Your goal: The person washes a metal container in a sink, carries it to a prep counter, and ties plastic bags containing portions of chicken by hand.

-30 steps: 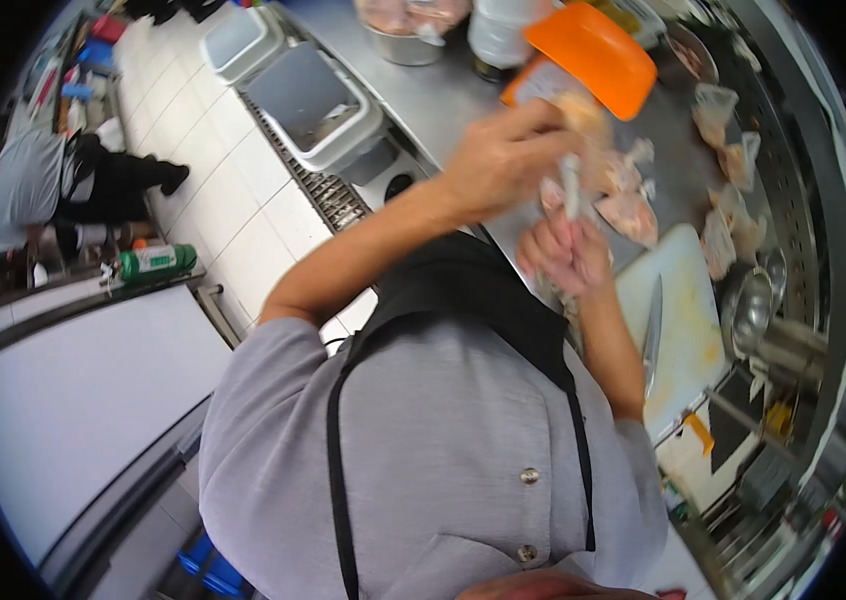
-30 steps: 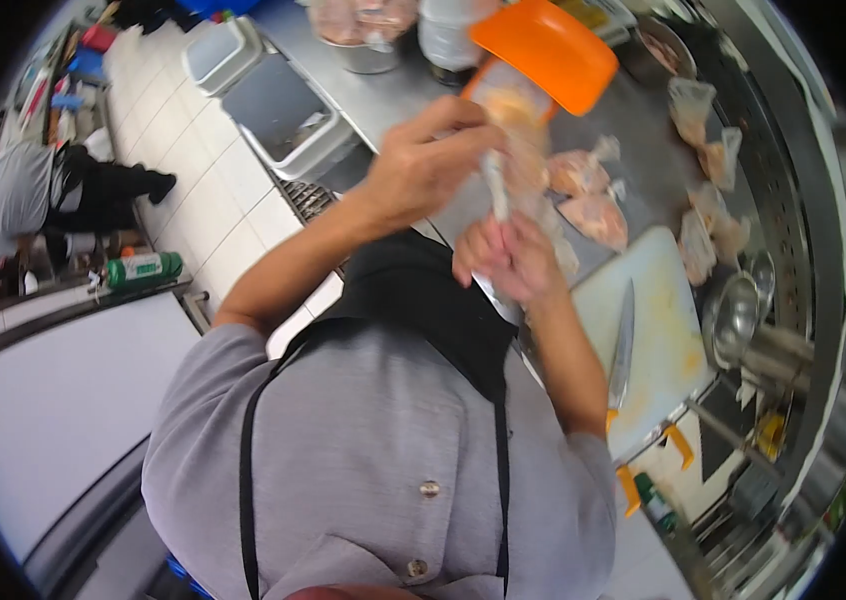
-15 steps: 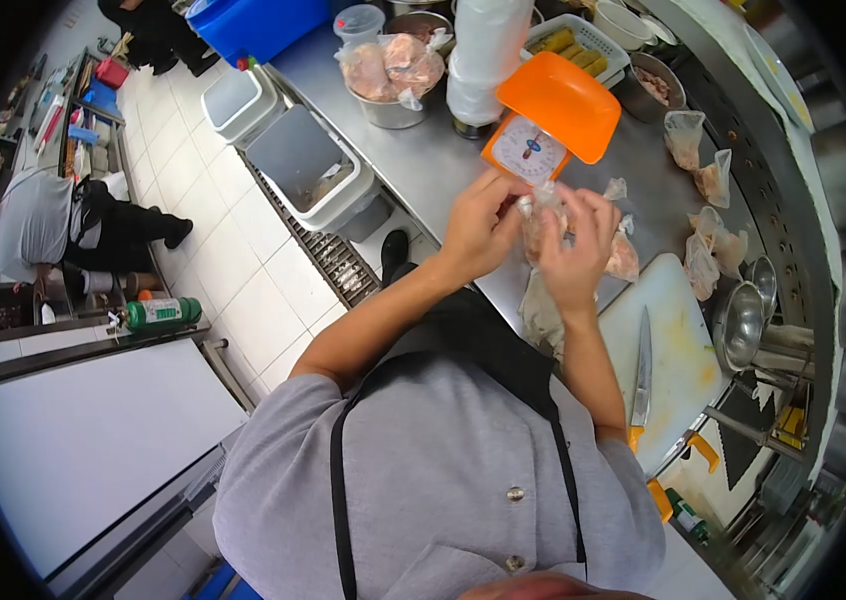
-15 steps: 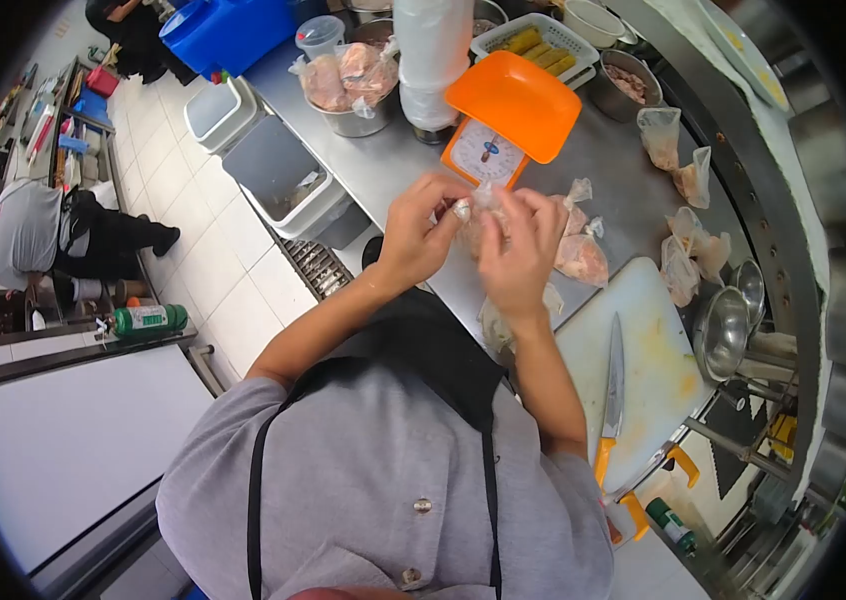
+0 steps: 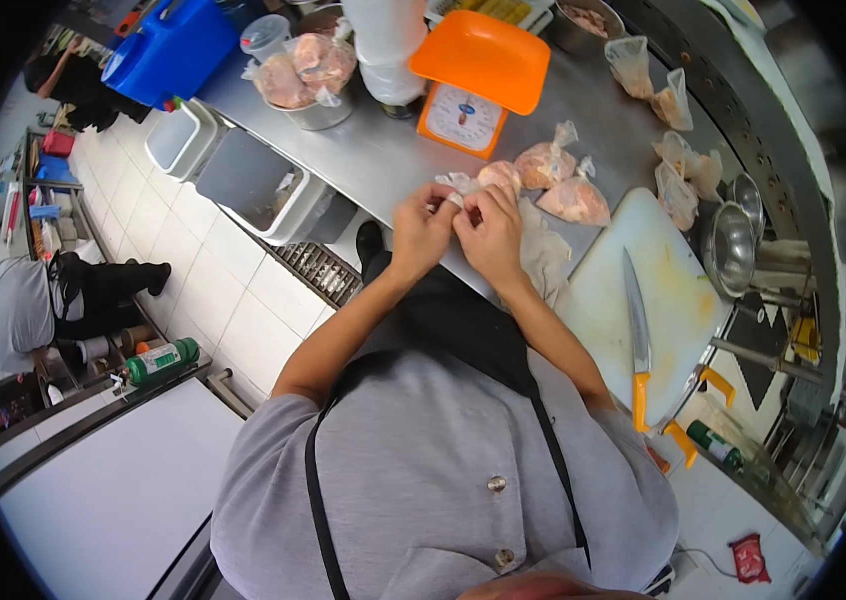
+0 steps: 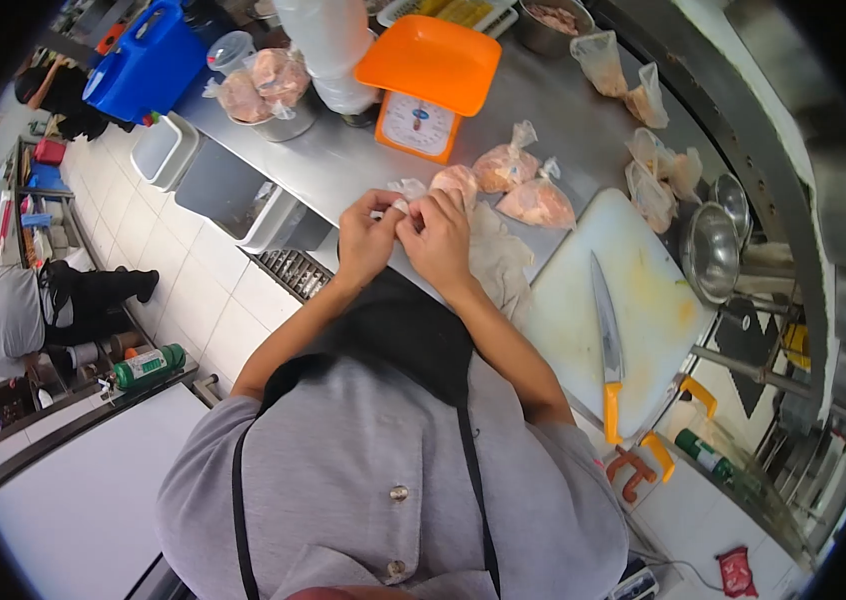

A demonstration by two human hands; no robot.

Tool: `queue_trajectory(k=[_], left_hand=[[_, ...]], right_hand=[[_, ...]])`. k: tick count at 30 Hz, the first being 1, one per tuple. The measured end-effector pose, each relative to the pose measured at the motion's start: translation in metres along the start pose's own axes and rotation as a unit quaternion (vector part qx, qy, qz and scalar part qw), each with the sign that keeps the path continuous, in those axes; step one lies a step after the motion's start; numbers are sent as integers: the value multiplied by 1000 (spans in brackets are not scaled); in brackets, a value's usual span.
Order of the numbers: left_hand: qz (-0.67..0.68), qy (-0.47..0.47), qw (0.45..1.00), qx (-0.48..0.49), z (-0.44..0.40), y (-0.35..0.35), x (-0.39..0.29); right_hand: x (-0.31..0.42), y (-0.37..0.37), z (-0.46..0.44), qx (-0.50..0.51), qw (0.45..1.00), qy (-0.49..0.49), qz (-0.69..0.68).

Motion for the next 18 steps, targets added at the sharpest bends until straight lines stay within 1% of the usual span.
queue_trajectory(k=[2, 3, 4, 7, 8, 10, 11, 12, 13, 14, 15, 16, 17, 18], left_hand=[[-12, 62, 997, -37, -1, -4, -1], [22, 53, 998, -18, -9, -7, 17], [22, 46, 999, -10, -9, -7, 18], [36, -63, 995, 72, -9, -13, 24], [35, -69, 994, 74, -9, -20, 21], [-64, -45, 981, 175, -11, -26, 14], [-43, -20, 972, 228, -12, -28, 13], [-43, -25, 972, 230, -15, -36, 12], [-123, -7, 958, 260, -17, -39, 3], [-200, 12, 936, 290, -16, -36, -2], [-154, -4, 951, 268, -15, -32, -5], [-155, -5, 949, 275, -13, -27, -2], [-123, -41, 966, 226, -15, -26, 1], [-91, -77, 977, 175, -15, -25, 4]], right_hand=[[-6, 3, 2, -16, 1000, -9, -2], [-11, 5, 3, -11, 1000, -5, -1], [-13, 6, 3, -11, 1000, 3, 6], [-16, 6, 2, 3, 1000, -17, 4], [-21, 5, 4, 4, 1000, -12, 6], [-24, 4, 6, 19, 998, -55, -30], [-24, 3, 9, 19, 998, -51, -29], [-23, 4, 13, 46, 996, -22, -78], [-24, 6, 16, 73, 989, 5, -125], [-25, 5, 17, 71, 990, 9, -122], [-24, 5, 18, 62, 991, 5, -121], [-25, 4, 19, 51, 992, 0, -119], [-27, 0, 20, 46, 992, 4, -114], [-27, -4, 21, 49, 995, -14, -88]])
Point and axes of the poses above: each hand's wrist, its own z-axis away from the middle knuckle, its own y-axis out of the palm, x = y × z, the point moved 4 cm from there along -z, towards the middle knuckle, and after that the axes turned 12 degrees about -y, right-handed, at the moved point
